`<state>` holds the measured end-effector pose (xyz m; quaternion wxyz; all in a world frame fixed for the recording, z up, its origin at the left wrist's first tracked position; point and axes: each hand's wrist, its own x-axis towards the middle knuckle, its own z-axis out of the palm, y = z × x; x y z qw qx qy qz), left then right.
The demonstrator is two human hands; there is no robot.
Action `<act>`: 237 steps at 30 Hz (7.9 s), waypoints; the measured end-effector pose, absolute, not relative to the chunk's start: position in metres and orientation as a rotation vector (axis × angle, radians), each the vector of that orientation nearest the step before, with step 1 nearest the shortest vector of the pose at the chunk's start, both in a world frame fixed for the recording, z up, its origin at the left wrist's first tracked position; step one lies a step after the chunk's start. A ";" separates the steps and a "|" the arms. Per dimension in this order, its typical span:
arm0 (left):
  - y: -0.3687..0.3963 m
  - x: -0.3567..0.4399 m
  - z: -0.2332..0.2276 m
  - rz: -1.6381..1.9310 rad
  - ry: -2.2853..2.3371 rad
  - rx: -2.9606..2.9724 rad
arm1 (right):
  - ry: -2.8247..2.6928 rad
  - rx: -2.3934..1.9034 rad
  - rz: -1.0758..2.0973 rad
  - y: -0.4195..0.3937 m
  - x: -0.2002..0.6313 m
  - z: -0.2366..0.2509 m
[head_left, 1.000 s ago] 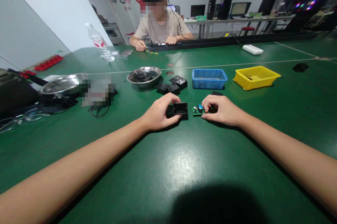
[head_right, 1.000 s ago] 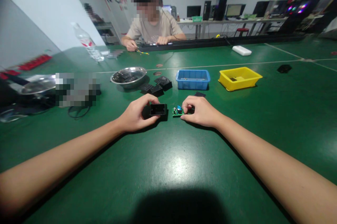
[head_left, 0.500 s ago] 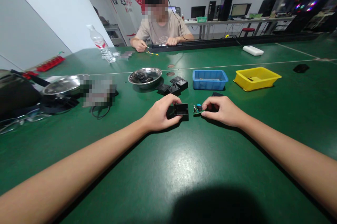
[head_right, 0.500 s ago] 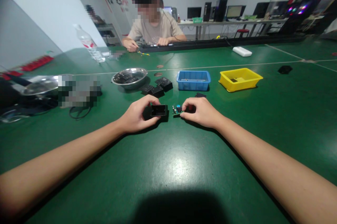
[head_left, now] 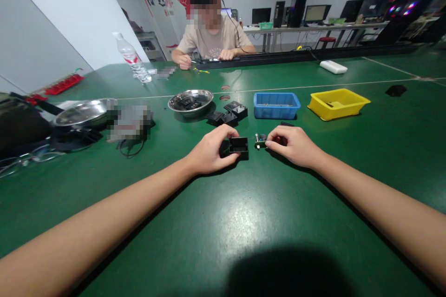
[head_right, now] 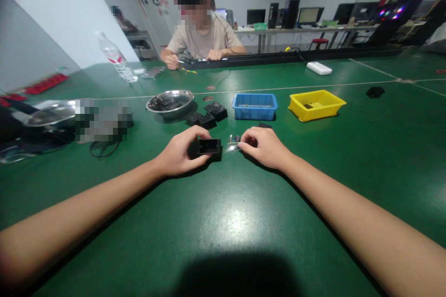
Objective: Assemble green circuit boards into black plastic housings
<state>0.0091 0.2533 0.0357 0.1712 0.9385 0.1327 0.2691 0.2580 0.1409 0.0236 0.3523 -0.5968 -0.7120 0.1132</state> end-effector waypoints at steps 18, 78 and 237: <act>0.253 0.009 0.036 0.784 0.392 2.673 | -1.829 -1.522 0.314 0.139 0.255 0.026; 0.255 0.010 0.033 0.904 0.461 2.660 | -1.657 -1.740 0.135 0.145 0.259 0.018; 0.257 0.011 0.028 0.837 0.370 2.749 | -1.646 -1.430 0.030 0.132 0.236 0.025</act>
